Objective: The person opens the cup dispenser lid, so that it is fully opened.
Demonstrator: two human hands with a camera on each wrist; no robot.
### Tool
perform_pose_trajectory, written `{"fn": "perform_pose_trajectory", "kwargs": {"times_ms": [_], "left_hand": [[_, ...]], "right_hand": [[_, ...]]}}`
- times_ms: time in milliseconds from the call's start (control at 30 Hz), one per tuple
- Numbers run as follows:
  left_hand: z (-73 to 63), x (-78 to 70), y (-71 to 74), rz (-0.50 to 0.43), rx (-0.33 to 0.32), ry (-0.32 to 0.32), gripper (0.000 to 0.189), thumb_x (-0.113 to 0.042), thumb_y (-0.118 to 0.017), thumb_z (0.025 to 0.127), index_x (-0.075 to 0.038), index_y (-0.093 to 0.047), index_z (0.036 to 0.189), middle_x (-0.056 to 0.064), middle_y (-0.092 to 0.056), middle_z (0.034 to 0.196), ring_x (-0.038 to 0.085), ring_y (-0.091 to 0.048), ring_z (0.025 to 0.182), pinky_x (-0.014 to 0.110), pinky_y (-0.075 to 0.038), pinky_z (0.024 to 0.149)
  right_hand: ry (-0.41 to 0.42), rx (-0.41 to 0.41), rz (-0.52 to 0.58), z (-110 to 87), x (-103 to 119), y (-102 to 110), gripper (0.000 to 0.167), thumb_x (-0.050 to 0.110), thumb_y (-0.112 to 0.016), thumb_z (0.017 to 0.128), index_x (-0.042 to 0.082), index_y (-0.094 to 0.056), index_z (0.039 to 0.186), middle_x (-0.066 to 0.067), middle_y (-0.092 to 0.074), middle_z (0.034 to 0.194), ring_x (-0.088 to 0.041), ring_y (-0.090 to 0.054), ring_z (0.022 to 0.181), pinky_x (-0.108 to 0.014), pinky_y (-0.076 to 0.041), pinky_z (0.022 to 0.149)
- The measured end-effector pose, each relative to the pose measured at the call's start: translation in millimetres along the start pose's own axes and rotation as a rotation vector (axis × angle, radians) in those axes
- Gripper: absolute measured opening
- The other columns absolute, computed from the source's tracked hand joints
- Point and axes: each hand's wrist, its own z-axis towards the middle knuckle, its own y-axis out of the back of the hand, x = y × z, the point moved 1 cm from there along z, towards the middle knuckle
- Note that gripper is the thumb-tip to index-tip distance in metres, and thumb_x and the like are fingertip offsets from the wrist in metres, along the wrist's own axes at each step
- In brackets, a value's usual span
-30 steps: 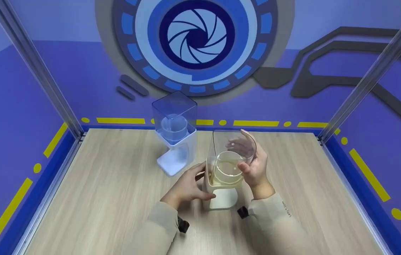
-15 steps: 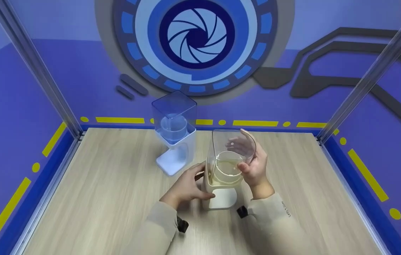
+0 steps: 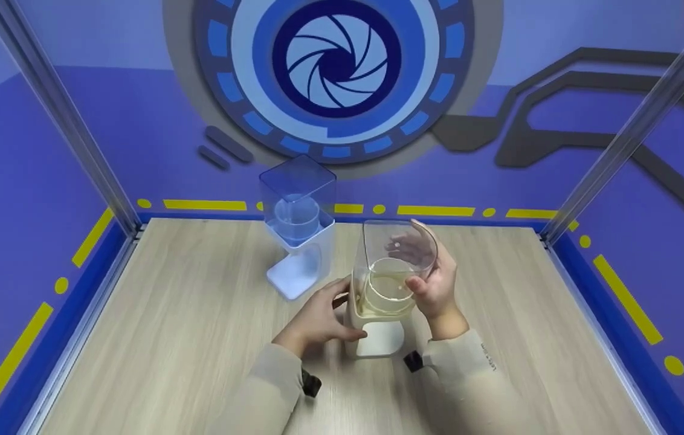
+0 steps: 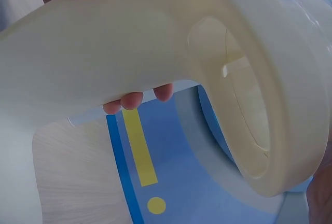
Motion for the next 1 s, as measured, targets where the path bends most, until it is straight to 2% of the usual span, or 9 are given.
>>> {"fn": "perform_pose_trajectory", "kwargs": {"times_ms": [400, 633, 1000], "left_hand": [[-0.8, 0.0, 0.5, 0.0, 0.006, 0.02, 0.117, -0.01, -0.105, 0.07, -0.014, -0.047, 0.172, 0.008, -0.055, 0.171, 0.035, -0.052, 0.162, 0.046, -0.046, 0.136], [0.4, 1.6, 0.0, 0.025, 0.002, 0.008, 0.114, -0.009, -0.105, 0.069, -0.012, -0.05, 0.17, 0.008, -0.058, 0.167, 0.032, -0.052, 0.161, 0.042, -0.047, 0.135], [0.8, 1.1, -0.8, 0.025, 0.008, 0.0, 0.115, -0.01, -0.105, 0.069, -0.012, -0.05, 0.17, 0.01, -0.057, 0.169, 0.035, -0.052, 0.161, 0.051, -0.045, 0.137]], "right_hand": [[0.007, -0.001, -0.006, 1.0, 0.8, -0.2, 0.101, 0.07, -0.091, 0.085, 0.008, -0.06, 0.159, -0.018, -0.082, 0.127, -0.025, -0.084, 0.111, -0.04, -0.073, 0.097], [-0.002, -0.003, -0.006, 3.8, 1.7, -0.6, 0.101, 0.071, -0.091, 0.086, 0.009, -0.061, 0.158, -0.014, -0.082, 0.128, -0.024, -0.083, 0.111, -0.04, -0.073, 0.097], [0.029, -0.003, 0.011, 8.8, 7.0, -0.7, 0.1, 0.07, -0.09, 0.087, 0.006, -0.06, 0.158, -0.019, -0.081, 0.129, -0.028, -0.084, 0.11, -0.042, -0.074, 0.095]]}}
